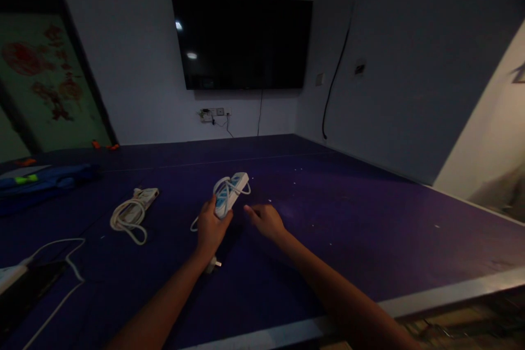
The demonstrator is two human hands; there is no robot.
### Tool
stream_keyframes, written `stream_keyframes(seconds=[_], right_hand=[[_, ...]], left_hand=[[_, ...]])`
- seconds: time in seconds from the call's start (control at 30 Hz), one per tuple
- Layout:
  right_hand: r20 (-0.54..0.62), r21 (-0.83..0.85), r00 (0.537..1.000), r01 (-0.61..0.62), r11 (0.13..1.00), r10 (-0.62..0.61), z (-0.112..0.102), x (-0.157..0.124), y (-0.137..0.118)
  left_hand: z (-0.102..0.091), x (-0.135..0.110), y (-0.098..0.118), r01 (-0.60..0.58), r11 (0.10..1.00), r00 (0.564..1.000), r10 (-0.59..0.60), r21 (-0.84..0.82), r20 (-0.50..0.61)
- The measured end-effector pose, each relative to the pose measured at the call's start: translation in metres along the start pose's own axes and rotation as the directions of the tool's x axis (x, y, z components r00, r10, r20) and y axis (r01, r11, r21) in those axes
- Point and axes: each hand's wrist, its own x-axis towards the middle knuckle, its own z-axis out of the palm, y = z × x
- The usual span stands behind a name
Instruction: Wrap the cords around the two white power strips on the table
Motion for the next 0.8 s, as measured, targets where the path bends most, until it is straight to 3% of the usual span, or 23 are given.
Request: stream_keyframes(seconds=[0.07, 0.17, 0.3, 0.4, 0.53, 0.63, 0.8], right_hand=[[0.046, 0.27, 0.998, -0.045, 0.962, 0.034, 0.007, -0.001, -0.002], [0.119, 0.587, 0.986, -0.165, 0.793, 0.118, 0.017, -0.002, -0.01], [0.157, 0.808, 0.964, -0.249, 0.534, 0.213, 0.026, -0.004, -0.021], [0.141, 0.878, 0.951, -0.249, 0.41, 0.275, 0.028, -0.005, -0.024], [0.165, 0.887, 0.926, -0.289, 0.359, 0.338, 0.023, -0.003, -0.017], [0.189, 0.86, 0.898, -0.347, 0.374, 0.398, 0.017, 0.002, -0.008], [0.212, 0.813, 0.84, -0.435, 0.386, 0.498, 0.008, 0.009, 0.005]], left_hand=[[0.006, -0.007, 0.006, -0.028, 1.0, 0.999, 0.028, -0.01, 0.02], [0.012, -0.013, 0.012, -0.048, 0.999, 0.997, 0.05, -0.024, 0.06], [0.016, -0.017, 0.017, -0.041, 0.999, 0.994, 0.041, 0.002, 0.099], [0.018, -0.021, 0.02, -0.043, 0.999, 0.989, 0.04, 0.015, 0.139], [0.02, -0.028, 0.025, -0.059, 0.998, 0.965, 0.062, -0.022, 0.253], [0.018, -0.031, 0.029, -0.067, 0.993, 0.938, 0.095, -0.096, 0.332], [0.012, -0.031, 0.029, -0.143, 0.98, 0.915, 0.185, -0.141, 0.359]])
